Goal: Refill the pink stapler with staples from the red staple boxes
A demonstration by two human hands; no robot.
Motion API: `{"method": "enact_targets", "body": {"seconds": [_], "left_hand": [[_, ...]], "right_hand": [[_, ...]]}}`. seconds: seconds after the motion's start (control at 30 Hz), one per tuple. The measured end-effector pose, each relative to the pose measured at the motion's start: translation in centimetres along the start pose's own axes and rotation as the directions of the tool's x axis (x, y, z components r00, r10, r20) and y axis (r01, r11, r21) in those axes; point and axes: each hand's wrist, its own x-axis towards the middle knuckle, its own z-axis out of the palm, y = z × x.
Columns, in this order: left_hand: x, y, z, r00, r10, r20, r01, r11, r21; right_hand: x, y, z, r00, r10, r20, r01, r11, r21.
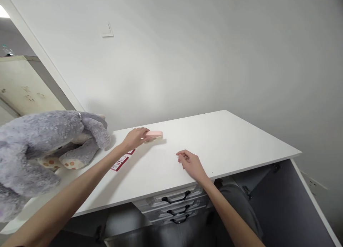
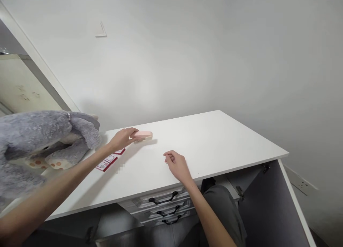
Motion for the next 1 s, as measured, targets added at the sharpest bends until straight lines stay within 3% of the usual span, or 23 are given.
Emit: {"method": "enact_targets", "body": {"seconds": [0.2, 0.33, 0.43, 0.73, 0.87, 1.0], "left_hand": [[-1.9, 5.8, 1.0, 0.997, 0.061, 0.051, -0.040, 0.941, -0.335], [-2.3, 7.7, 2.9, 0.994, 0.079, 0.080, -0.024, 0.842, -0.540], [-2.3, 8.4, 4.5, 0.994, 0.076, 0.075, -0.012, 0.775, -0.632], [-2.0, 8.4, 7.5, 0.994, -0.056, 0.097, 0.111, 0.592, -0.798], [-2.1, 7.4, 8.0, 0.989, -0.089, 0.119, 0.149, 0.558, -0.817], [-2.0, 6.4, 8.7, 0.980, -0.154, 0.122, 0.183, 0.482, -0.857]], "right_hand": [[0.2, 1.0, 0.3, 0.987, -0.040, -0.157, 0.040, 0.999, -0.003], [0.4, 1.6, 0.5, 0.960, -0.107, -0.259, 0.101, 0.994, -0.035], [0.5, 2.0, 0.6, 0.951, -0.162, -0.263, 0.151, 0.987, -0.061], [0.8, 2.0, 0.9, 0.971, -0.198, -0.131, 0.169, 0.964, -0.205], [3.0, 1.9, 0.5, 0.966, -0.255, 0.047, 0.258, 0.929, -0.266], [6.3, 2.2, -0.5, 0.950, -0.235, 0.206, 0.285, 0.922, -0.263]]}}
